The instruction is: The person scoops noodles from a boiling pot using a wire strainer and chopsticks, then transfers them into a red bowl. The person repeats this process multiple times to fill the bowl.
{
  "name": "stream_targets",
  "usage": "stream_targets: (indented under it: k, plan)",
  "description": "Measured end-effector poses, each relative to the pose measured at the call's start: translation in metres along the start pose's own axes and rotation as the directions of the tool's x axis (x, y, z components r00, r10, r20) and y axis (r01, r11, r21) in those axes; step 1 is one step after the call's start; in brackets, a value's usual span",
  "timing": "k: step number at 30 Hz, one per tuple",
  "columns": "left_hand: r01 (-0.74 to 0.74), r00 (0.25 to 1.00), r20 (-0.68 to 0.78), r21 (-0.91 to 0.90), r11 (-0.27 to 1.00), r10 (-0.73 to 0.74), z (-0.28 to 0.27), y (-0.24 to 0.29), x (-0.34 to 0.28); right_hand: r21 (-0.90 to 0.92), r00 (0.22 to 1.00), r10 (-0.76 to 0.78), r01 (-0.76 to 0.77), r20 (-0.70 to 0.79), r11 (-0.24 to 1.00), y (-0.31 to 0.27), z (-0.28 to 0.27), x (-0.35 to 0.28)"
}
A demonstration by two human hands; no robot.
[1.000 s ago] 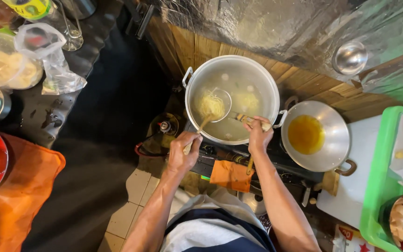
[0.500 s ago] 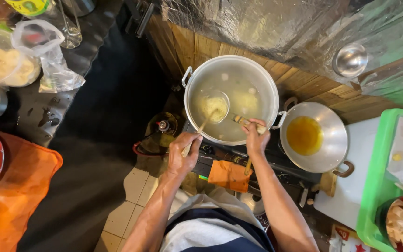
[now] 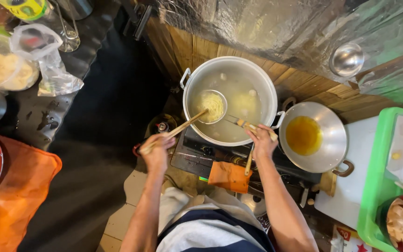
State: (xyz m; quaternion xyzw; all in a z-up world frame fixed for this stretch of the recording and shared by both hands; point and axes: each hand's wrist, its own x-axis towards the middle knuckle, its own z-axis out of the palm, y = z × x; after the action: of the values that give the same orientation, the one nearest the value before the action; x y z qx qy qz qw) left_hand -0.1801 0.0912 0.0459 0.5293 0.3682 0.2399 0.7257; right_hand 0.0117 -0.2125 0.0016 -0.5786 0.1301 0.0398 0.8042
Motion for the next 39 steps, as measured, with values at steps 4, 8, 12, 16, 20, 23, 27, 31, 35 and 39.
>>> stream_targets:
  k: [4, 8, 12, 16, 20, 23, 27, 31, 35, 39]
  plan:
    - [0.194, 0.963, -0.067, -0.502, 0.843, -0.262, -0.075, -0.080, 0.029, 0.132, 1.000, 0.014, -0.013, -0.007, 0.991, -0.017, -0.047, 0.004]
    - [0.321, 0.903, 0.026, -0.703, 0.635, -0.428, -0.104, -0.137, 0.027, 0.283, 0.991, 0.053, -0.087, 0.125, 0.955, -0.032, -0.071, 0.000]
    - [0.306, 0.908, 0.054, -0.762, 0.570, -0.415, -0.096, -0.113, 0.010, 0.312, 0.991, 0.071, -0.103, 0.112, 0.944, -0.030, -0.071, 0.001]
    - [0.041, 0.999, 0.022, -0.373, 0.927, -0.035, -0.055, -0.019, -0.008, 0.204, 0.996, -0.044, 0.028, 0.073, 0.978, -0.032, -0.038, -0.007]
    - [-0.509, 0.847, 0.313, 0.243, 0.826, 0.430, 0.003, 0.052, -0.026, -0.145, 0.990, -0.089, 0.105, 0.112, 0.984, -0.014, 0.005, -0.018]
    - [-0.494, 0.843, 0.392, 0.290, 0.820, 0.369, 0.028, 0.038, -0.024, -0.463, 0.925, -0.193, 0.336, 0.328, 0.820, -0.001, 0.027, -0.017]
    - [-0.347, 0.934, 0.217, 0.366, 0.863, 0.283, 0.022, 0.032, -0.023, -0.139, 0.999, -0.032, 0.032, 0.000, 0.990, 0.013, 0.022, -0.004]
    - [0.012, 1.000, 0.017, -0.018, 1.000, -0.011, -0.018, -0.007, 0.004, 0.113, 0.995, 0.031, -0.020, -0.095, 0.993, 0.008, -0.020, -0.010]
    - [0.127, 0.980, -0.082, -0.435, 0.891, -0.180, -0.074, -0.076, 0.025, 0.184, 0.998, -0.003, 0.014, -0.059, 0.983, -0.022, -0.044, -0.030]
    - [0.335, 0.874, 0.010, -0.737, 0.588, -0.486, -0.098, -0.114, 0.024, 0.293, 0.998, -0.043, 0.026, 0.053, 0.956, -0.042, -0.057, -0.039]
